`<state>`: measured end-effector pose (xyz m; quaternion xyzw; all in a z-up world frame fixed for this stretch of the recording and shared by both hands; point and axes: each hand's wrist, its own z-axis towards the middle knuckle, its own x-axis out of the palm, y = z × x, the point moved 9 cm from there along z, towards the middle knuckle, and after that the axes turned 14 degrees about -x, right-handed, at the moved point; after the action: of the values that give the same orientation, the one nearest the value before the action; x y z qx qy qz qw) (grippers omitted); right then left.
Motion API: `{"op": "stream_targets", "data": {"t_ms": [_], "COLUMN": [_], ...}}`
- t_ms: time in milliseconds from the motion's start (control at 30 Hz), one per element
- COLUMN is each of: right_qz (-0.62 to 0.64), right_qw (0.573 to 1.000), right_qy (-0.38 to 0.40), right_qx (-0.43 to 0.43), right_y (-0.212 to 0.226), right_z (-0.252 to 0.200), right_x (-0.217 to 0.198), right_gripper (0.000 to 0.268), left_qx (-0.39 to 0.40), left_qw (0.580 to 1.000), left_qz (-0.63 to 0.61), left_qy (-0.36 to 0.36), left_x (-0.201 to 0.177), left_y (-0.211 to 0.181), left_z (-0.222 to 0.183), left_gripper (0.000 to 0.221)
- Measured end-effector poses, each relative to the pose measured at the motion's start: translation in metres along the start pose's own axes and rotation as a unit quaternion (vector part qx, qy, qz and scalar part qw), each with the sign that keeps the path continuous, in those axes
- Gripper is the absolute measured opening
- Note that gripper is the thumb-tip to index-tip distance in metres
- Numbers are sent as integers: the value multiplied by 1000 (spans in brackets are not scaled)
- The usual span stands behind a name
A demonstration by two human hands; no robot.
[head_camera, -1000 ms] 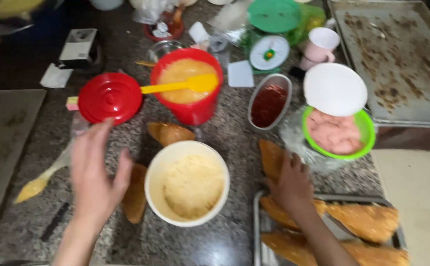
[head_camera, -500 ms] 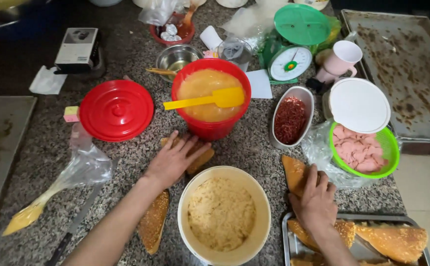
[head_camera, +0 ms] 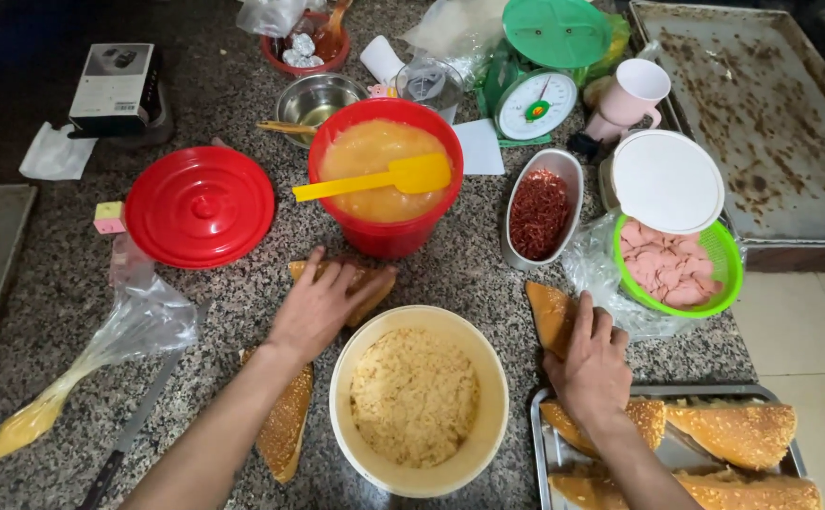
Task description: Assembling sandwiches by cutting bread rolls and adding cheese, meat, and sauce from a piping bag.
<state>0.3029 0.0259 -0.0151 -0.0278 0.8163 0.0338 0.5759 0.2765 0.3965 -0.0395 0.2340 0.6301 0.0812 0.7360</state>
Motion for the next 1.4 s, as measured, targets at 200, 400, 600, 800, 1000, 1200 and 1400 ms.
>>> {"op": "stream_targets", "data": {"t_ms": [200, 400, 600, 800, 1000, 1200, 1400], "right_qz": [-2, -10, 32, 108, 50, 9, -87], "right_qw": [994, 979, 957, 937, 948, 975, 897], "right_qy": [-88, -169, -230, -239, -187, -32, -98], "right_qx": [-71, -115, -174, -230, -252, -222, -423], "right_y": [-21, -22, -52, -134, -257, -344, -344], "right_z": [9, 5, -22, -101, -191, -232, -253], "right_x": [23, -10, -48, -106, -102, -13, 57], "right_gripper": [119, 115, 121, 115, 119, 103, 97], "left_qx": [-137, -197, -224, -283, -252, -488, -7], "left_qw": [978, 969, 973, 946, 945, 678, 975], "left_qz": [-156, -116, -53, 46, -48, -487, -209], "left_qy": [-3, -95, -18, -150, -205, 255, -70], "left_x": [-19, -101, -115, -218, -355, -333, -319], "left_y": [44, 84, 82, 77, -37, -226, -405], "left_z": [-2, -27, -66, -125, -164, -169, -161], "left_gripper": [114, 129, 144, 132, 104, 85, 99]}}
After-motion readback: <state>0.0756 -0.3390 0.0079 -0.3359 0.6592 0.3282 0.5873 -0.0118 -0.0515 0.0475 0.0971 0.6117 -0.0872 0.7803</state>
